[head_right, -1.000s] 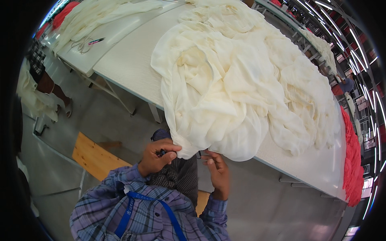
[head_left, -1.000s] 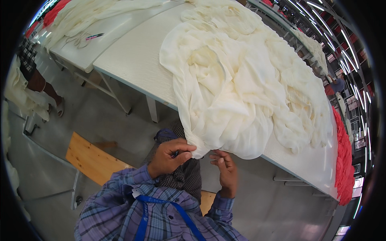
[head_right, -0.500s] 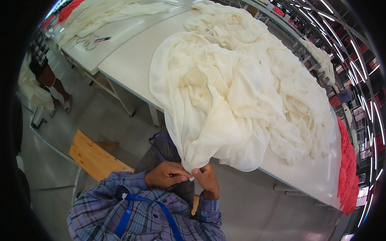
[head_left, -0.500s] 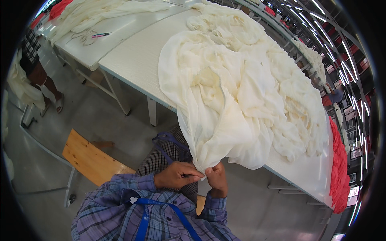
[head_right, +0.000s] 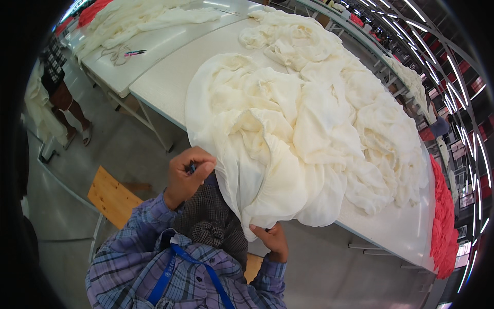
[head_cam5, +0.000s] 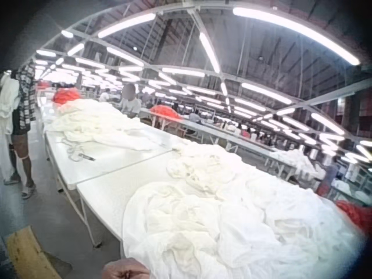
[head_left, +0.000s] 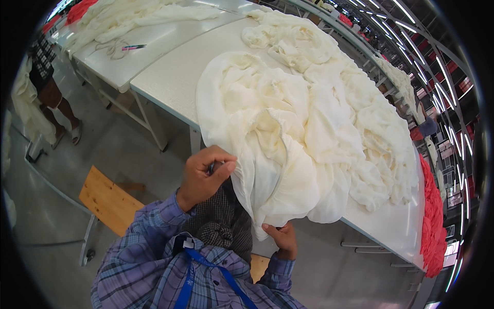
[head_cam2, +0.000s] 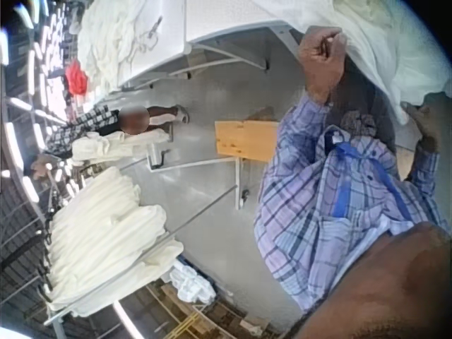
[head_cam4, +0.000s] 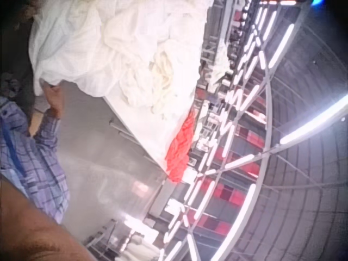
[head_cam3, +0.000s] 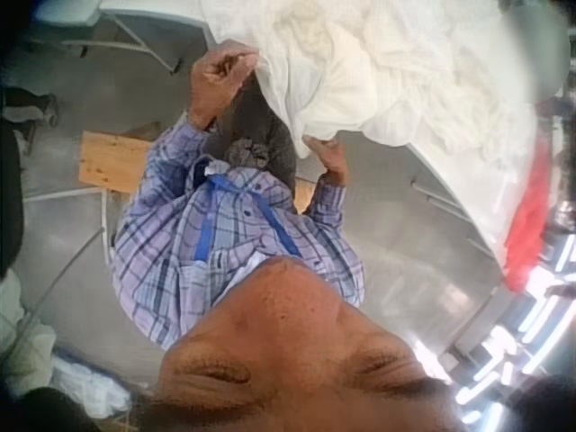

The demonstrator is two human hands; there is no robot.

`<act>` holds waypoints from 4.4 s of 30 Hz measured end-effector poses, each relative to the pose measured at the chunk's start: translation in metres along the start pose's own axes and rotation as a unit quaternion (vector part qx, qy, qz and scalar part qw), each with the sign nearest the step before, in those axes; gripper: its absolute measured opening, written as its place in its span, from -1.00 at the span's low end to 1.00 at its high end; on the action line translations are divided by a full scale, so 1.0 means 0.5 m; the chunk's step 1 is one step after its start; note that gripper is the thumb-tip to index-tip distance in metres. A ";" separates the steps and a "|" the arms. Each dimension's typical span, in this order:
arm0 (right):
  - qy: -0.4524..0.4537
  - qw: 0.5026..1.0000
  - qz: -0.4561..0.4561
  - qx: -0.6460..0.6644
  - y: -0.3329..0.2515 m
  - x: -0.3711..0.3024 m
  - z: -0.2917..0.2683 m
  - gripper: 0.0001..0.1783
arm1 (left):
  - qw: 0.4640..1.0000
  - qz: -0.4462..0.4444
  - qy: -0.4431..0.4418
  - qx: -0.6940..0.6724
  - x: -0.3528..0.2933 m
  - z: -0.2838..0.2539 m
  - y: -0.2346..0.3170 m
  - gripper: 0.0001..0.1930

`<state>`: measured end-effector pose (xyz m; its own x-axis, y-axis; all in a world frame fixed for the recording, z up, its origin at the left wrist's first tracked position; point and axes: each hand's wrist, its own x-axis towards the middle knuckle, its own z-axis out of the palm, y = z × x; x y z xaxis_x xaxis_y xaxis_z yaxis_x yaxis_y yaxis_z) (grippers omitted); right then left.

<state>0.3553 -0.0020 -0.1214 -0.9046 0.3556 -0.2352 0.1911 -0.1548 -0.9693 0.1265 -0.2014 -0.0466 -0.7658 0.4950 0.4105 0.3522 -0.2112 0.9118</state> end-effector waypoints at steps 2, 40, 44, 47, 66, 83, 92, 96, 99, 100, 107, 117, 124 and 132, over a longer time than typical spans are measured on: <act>-0.018 1.000 0.021 -0.004 -0.010 -0.002 0.004 -0.55 | 0.993 0.061 0.049 0.090 0.033 0.007 0.013 -0.74; 0.039 0.988 -0.075 0.132 -0.008 0.035 0.069 -0.37 | 0.933 0.128 -0.334 -0.027 -0.123 0.107 -0.014 -0.74; 0.122 0.976 -0.091 0.156 -0.053 0.016 0.088 -0.45 | 0.932 0.057 -0.341 -0.107 -0.114 0.079 0.023 -0.85; 0.128 0.977 -0.063 0.159 -0.037 -0.007 0.056 -0.41 | 0.947 0.020 -0.281 -0.152 -0.053 0.023 0.053 -0.88; 0.182 0.948 -0.163 0.206 -0.037 -0.089 -0.007 -0.29 | 0.962 0.198 -0.053 0.180 0.132 0.021 0.023 -0.83; 0.239 0.824 -0.290 0.425 -0.129 -0.106 -0.032 -0.32 | 0.966 -0.011 0.224 -0.125 0.059 -0.161 -0.012 -0.75; 0.247 0.866 -0.360 0.244 -0.206 -0.131 -0.055 -0.32 | 0.984 -0.115 -0.131 -0.026 -0.018 -0.250 -0.009 -0.82; 0.259 0.876 -0.398 0.089 -0.294 -0.138 -0.076 -0.32 | 0.924 -0.103 -0.292 -0.223 -0.031 -0.227 -0.030 -0.81; 0.258 0.870 -0.415 -0.061 -0.397 -0.114 -0.096 -0.32 | 0.867 -0.073 -0.359 -0.337 -0.044 -0.184 -0.043 -0.83; 0.250 0.865 -0.417 -0.123 -0.437 -0.104 -0.098 -0.32 | 0.863 -0.074 -0.373 -0.333 -0.056 -0.178 -0.057 -0.81; 0.065 0.755 -0.398 -0.517 -0.792 0.094 -0.098 -0.31 | 0.951 -0.052 -0.085 -0.293 -0.065 -0.117 -0.033 -0.95; 0.093 0.770 -0.353 -0.524 -0.431 0.175 -0.031 -0.53 | 0.926 -0.104 0.199 -0.303 -0.031 -0.073 -0.041 -0.76; 0.163 0.866 -0.342 -0.327 -0.198 0.033 0.025 -0.64 | 0.952 -0.082 0.197 -0.220 -0.056 -0.110 -0.044 -0.75; 0.014 0.998 -0.043 -0.034 0.051 0.096 0.162 -0.35 | 0.944 -0.134 0.200 -0.225 -0.071 -0.078 -0.056 -0.78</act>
<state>0.2859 -0.0638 -0.1517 -0.9081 0.3902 -0.1517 0.1391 -0.0607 -0.9884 0.1227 -0.2460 -0.0864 -0.9684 0.2431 0.0551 -0.0778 -0.5048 0.8597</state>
